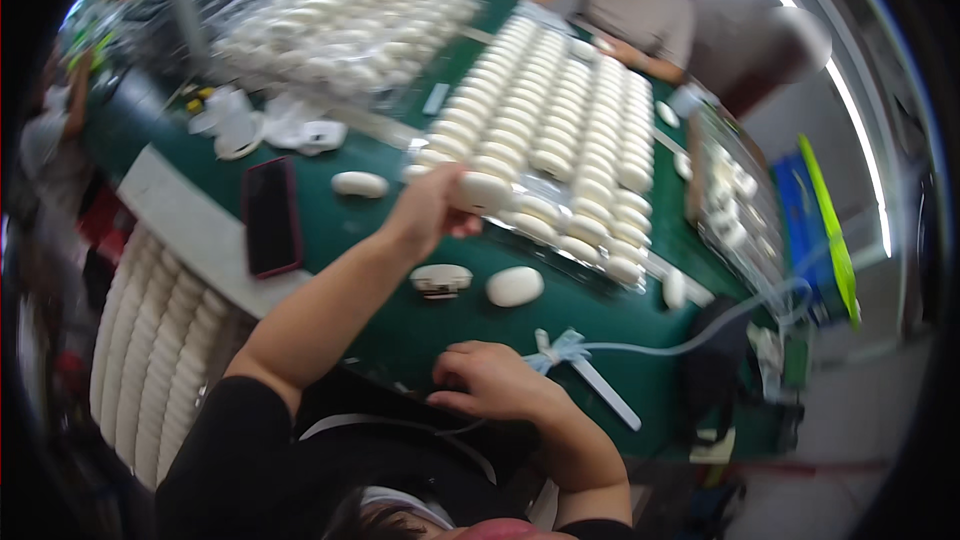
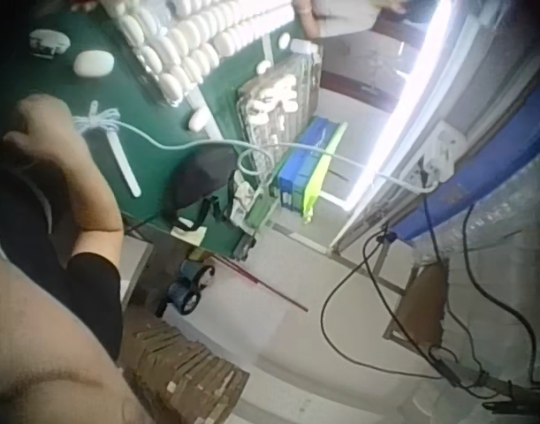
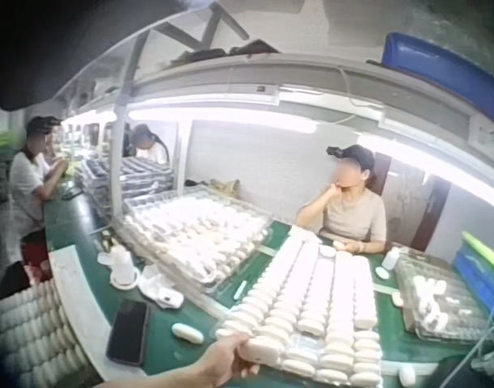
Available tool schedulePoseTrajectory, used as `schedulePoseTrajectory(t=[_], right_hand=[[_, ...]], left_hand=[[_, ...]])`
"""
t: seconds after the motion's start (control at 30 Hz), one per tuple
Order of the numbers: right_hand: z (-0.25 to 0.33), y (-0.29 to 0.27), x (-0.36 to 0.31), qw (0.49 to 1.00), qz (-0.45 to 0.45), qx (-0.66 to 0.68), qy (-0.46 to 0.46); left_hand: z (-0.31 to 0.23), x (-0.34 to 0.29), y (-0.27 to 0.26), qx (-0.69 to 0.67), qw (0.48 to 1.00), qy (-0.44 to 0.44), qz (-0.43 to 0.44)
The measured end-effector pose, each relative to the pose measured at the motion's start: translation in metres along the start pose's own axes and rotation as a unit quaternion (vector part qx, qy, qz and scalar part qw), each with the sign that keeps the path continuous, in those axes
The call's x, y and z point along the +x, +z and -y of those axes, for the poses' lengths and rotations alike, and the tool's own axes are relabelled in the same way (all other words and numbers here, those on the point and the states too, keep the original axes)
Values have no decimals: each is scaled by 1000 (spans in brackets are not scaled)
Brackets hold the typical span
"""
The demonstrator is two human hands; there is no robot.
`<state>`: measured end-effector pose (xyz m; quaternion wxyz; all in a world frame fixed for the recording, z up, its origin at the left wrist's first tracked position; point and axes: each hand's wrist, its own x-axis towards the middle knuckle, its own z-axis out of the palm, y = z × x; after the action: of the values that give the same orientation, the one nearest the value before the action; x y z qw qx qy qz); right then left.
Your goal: Inspecting and assembling internal components into plastic earbud cases at a factory workbench.
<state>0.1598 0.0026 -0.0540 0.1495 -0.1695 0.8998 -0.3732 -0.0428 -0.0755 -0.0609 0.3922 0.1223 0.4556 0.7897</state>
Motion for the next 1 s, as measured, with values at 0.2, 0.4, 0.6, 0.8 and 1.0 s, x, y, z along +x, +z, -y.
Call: schedulePoseTrajectory(t=[0.2, 0.4, 0.6, 0.8, 1.0], right_hand=[[9, -3, -2, 999, -8, 4, 44], [13, -3, 4, 998, 1, 10, 60], [12, -3, 3, 998, -7, 25, 64], [13, -1, 4, 998, -5, 28, 62], [12, 1, -6, 996, -15, 24, 86]], left_hand=[[17, 14, 7, 7, 1000, -6, 10], [6, 4, 5, -3, 1000, 3, 17], [5, 4, 9, 0, 1000, -1, 17], [3, 2, 7, 3, 1000, 0, 13], [21, 13, 14, -11, 1000, 13, 17]])
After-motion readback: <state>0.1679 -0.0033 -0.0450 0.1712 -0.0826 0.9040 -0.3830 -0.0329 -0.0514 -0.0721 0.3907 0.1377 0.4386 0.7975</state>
